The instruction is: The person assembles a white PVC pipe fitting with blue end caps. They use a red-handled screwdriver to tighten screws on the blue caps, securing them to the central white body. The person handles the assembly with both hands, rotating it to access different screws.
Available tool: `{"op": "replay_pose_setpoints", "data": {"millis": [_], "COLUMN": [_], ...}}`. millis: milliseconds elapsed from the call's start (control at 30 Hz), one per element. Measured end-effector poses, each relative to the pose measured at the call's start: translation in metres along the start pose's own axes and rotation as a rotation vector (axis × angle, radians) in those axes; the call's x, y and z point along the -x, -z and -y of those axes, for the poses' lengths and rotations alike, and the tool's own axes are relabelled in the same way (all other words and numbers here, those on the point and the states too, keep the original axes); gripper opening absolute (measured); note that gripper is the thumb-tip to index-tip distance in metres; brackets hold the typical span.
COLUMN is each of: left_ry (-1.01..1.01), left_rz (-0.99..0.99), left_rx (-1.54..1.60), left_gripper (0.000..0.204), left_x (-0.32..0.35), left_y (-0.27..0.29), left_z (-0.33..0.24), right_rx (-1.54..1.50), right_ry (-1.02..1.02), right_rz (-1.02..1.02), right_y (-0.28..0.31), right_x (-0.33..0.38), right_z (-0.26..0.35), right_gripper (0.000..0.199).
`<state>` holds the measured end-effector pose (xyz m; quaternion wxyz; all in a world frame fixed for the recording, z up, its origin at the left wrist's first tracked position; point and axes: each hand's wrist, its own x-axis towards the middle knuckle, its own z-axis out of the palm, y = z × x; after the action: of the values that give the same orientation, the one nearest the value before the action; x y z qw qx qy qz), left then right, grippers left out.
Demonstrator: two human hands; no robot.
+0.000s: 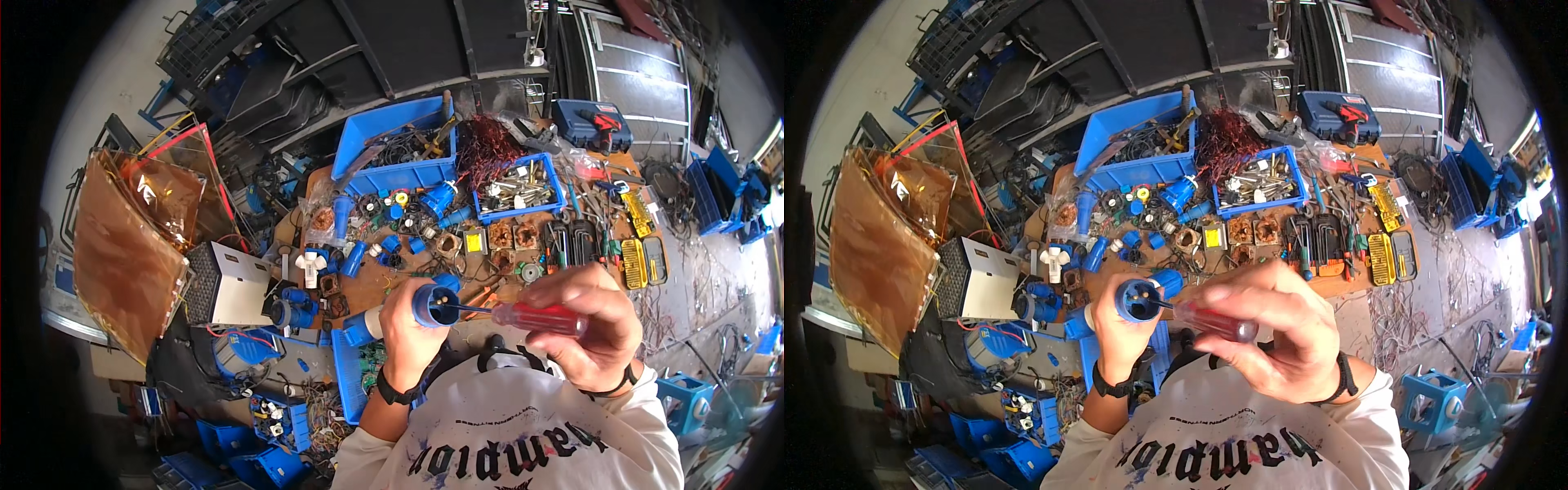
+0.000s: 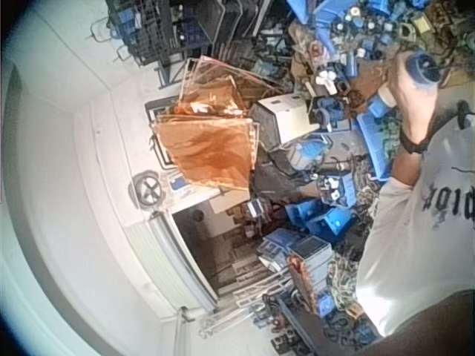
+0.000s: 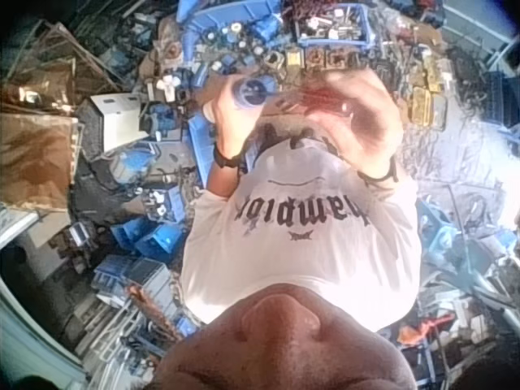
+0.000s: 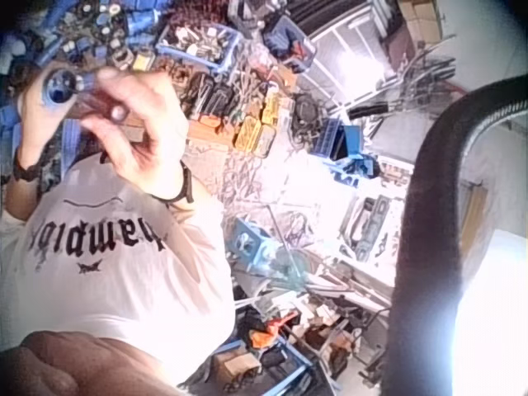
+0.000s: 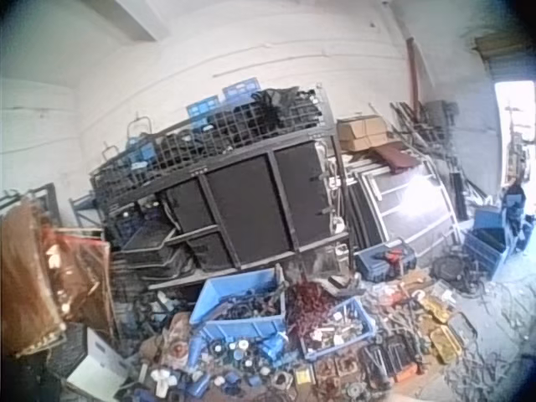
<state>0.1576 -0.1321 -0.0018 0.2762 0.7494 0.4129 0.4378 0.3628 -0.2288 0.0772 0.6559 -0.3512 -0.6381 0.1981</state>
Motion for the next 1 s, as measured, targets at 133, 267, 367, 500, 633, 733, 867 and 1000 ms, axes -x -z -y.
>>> {"op": "replay_pose_setpoints", "data": {"millis": [133, 267, 367, 500, 633, 733, 867, 1000], "left_ry": [0.023, 0.027, 0.027, 0.038, 0.035, 0.045, 0.027, 0.036], "left_rz": [-0.017, -0.021, -0.027, -0.016, -0.024, -0.015, -0.012, -0.014], "left_rx": [0.023, 0.017, 0.02, 0.003, 0.01, -0.003, -0.026, 0.0], "left_gripper": [0.027, 0.027, 0.027, 0.027, 0.027, 0.028, 0.028, 0.027], "left_x": [0.0, 0.0, 0.002, 0.0, 0.001, 0.002, 0.0, -0.001], "left_y": [0.001, 0.0, 0.0, 0.001, 0.0, -0.001, -0.002, -0.002], "left_z": [-0.002, -0.005, -0.004, -0.007, -0.006, -0.004, -0.005, -0.007], "right_rx": [-0.149, 0.017, 0.093, -0.18, -0.081, 0.109, 0.098, -0.247], "right_ry": [0.03, 0.112, -0.02, 0.08, 0.1, 0.115, 0.039, 0.053], "right_rz": [0.095, 0.054, 0.066, 0.055, 0.12, 0.086, 0.058, 0.088], "right_y": [-0.002, -0.004, 0.005, 0.0, 0.002, 0.004, 0.005, -0.002], "right_x": [-0.009, -0.02, -0.008, -0.008, -0.009, -0.014, -0.011, -0.007], "right_z": [-0.001, 0.008, 0.013, -0.001, 0.0, 0.006, 0.008, -0.001], "right_gripper": [0.051, 0.044, 0.033, 0.043, 0.048, 0.042, 0.037, 0.043]}}
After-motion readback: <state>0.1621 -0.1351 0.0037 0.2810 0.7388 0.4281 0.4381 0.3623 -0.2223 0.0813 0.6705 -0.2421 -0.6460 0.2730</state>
